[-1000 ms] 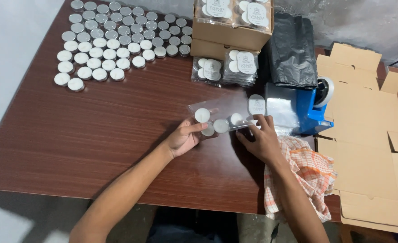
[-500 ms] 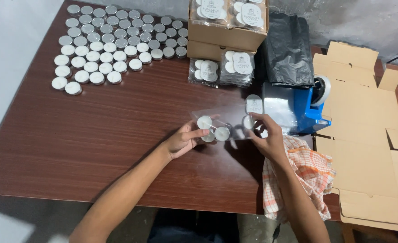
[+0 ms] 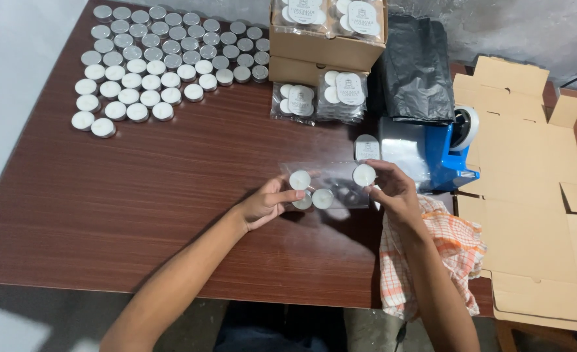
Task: Cleaning small candle tins with a cloth and placing them into a plastic bag for packaging.
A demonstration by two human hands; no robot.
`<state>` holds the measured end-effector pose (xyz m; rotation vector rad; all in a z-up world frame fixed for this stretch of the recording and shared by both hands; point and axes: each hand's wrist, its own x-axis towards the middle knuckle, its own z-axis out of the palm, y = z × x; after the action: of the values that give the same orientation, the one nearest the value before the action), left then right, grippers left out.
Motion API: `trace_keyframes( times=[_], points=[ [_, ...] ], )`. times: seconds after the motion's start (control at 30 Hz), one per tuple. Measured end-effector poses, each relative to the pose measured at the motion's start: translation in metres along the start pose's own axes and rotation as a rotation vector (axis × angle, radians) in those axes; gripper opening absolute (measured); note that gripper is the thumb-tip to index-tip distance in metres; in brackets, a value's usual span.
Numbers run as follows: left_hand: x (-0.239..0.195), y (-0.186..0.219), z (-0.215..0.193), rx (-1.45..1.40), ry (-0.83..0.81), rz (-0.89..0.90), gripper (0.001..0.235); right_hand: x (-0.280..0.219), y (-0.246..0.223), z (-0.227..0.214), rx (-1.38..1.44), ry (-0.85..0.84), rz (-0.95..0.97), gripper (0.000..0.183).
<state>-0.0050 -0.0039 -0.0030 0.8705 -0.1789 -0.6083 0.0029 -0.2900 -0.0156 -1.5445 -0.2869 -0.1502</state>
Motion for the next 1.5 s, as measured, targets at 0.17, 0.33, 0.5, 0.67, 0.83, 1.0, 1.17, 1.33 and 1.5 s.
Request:
trace_keyframes(
  times=[0.17,0.33,0.5,0.67,0.83,1.0,1.17,1.33,1.5],
  points=[
    [-0.001,0.002,0.006,0.011,-0.029,-0.076,0.043,-0.003,-0.018,0.010,0.092,-0.131,0.136,0.055],
    [-0.007,0.002,0.012,0.037,-0.060,-0.115,0.039,-0.009,-0.018,0.009,0.032,-0.229,0.182,0.057],
    [-0.007,0.010,0.017,0.040,-0.052,-0.152,0.041,-0.008,-0.005,0.007,-0.102,-0.203,0.098,0.050],
    [-0.002,-0.008,0.006,0.008,-0.052,-0.148,0.037,-0.008,-0.006,0.008,-0.190,-0.199,0.063,0.026],
    [-0.002,-0.009,0.003,-0.019,-0.061,-0.157,0.035,-0.001,-0.012,0.010,-0.225,-0.316,-0.018,0.027],
    [-0.003,-0.012,0.003,-0.138,0.015,-0.105,0.036,-0.005,0.029,-0.012,0.372,-0.221,-0.165,0.033],
    [0.004,-0.017,0.000,-0.196,0.008,-0.083,0.032,-0.010,0.029,-0.001,0.320,-0.258,-0.115,0.101],
    [0.012,-0.028,-0.003,-0.170,0.043,-0.001,0.041,-0.013,-0.003,0.023,-0.046,-0.120,-0.073,0.010],
    [0.015,-0.028,-0.002,0.188,0.097,0.135,0.032,-0.010,-0.006,0.022,-0.001,0.066,-0.045,0.011]
  ],
)
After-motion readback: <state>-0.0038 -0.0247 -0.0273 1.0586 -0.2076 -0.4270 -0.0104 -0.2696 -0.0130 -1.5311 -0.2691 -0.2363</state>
